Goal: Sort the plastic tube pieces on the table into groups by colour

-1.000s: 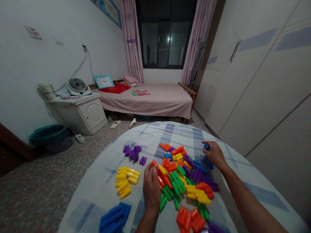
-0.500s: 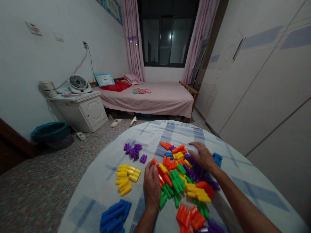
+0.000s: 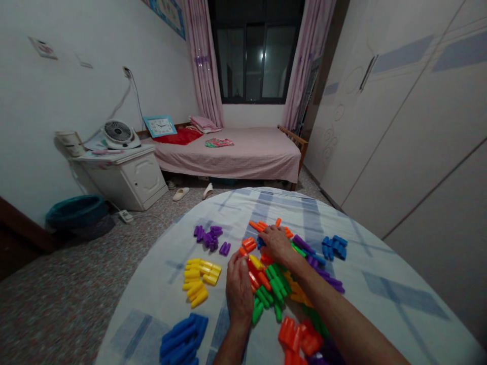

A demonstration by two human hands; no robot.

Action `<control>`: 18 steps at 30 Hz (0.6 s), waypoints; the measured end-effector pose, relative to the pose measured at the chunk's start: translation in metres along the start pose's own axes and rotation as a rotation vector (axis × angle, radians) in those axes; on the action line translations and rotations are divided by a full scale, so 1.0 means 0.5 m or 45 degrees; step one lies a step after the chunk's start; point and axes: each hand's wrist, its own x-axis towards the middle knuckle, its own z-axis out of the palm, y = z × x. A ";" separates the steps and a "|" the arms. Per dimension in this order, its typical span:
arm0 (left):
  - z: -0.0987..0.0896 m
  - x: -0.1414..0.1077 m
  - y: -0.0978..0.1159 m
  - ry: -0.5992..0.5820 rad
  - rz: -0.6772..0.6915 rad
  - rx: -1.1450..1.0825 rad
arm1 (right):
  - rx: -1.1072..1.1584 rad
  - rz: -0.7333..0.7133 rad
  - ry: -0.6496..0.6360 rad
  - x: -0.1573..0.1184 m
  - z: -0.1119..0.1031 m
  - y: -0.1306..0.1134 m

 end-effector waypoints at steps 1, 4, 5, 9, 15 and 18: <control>0.000 0.000 0.000 -0.005 -0.006 0.000 | -0.009 0.005 0.016 -0.001 0.003 -0.001; 0.001 0.001 -0.001 -0.010 -0.021 0.011 | 0.010 0.012 0.074 -0.008 0.015 -0.004; 0.001 0.002 -0.002 -0.008 -0.019 0.018 | 0.029 0.009 0.092 -0.010 0.018 -0.005; 0.000 0.002 -0.003 -0.002 -0.009 0.027 | 0.151 -0.023 0.210 -0.019 0.016 -0.003; 0.000 0.002 0.000 0.006 -0.002 0.040 | 0.496 0.245 0.551 -0.080 -0.024 0.105; 0.000 0.003 -0.004 0.005 0.007 0.054 | 0.445 0.447 0.498 -0.137 -0.018 0.185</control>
